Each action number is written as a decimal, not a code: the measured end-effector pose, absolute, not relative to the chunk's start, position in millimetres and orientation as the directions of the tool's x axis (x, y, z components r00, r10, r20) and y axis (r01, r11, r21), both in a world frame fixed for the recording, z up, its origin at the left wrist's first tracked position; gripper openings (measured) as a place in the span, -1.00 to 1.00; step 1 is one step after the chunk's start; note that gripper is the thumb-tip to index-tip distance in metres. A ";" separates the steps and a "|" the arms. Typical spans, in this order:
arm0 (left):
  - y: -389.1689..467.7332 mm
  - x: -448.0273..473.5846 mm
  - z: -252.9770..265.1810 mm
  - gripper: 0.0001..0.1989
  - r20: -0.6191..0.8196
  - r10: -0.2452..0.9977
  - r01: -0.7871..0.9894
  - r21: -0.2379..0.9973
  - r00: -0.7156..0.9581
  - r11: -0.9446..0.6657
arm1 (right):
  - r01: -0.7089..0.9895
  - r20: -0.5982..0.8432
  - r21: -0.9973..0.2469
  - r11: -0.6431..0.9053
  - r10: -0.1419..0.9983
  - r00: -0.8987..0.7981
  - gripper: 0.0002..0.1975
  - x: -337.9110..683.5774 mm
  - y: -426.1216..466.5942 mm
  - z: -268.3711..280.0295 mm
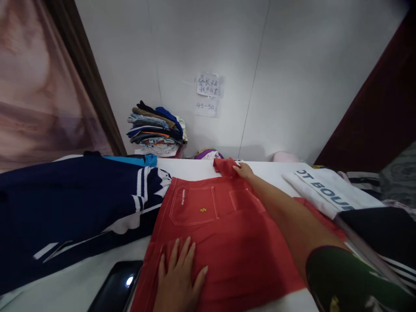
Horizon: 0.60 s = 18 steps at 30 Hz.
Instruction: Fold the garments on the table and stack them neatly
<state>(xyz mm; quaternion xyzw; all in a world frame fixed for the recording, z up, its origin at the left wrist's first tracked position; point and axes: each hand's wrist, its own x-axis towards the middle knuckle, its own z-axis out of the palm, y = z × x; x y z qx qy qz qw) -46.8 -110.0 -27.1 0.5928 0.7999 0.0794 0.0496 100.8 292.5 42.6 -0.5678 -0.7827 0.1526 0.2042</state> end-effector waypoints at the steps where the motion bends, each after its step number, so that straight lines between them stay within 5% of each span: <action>1: -109.5 -47.4 -27.9 -0.38 0.002 0.955 0.938 0.188 -0.296 0.291 | 0.829 0.150 -0.470 0.302 0.953 -0.262 -0.59 93.1 297.3 42.4; 5: -106.8 -49.4 -32.1 -0.35 -0.050 0.946 0.925 0.199 -0.321 0.324 | 0.821 0.123 -0.503 0.268 0.963 -0.239 -0.51 77.4 313.5 39.9; 11: -106.2 -50.4 -36.2 -0.33 -0.063 0.945 0.924 0.198 -0.321 0.327 | 0.727 0.118 -0.625 0.283 0.956 -0.270 -0.80 88.2 310.5 42.1; 18: -108.9 -49.7 -32.8 -0.35 -0.018 0.958 0.929 0.237 -0.288 0.284 | 0.398 0.275 -0.811 0.429 0.880 -0.388 -0.68 155.0 228.2 26.4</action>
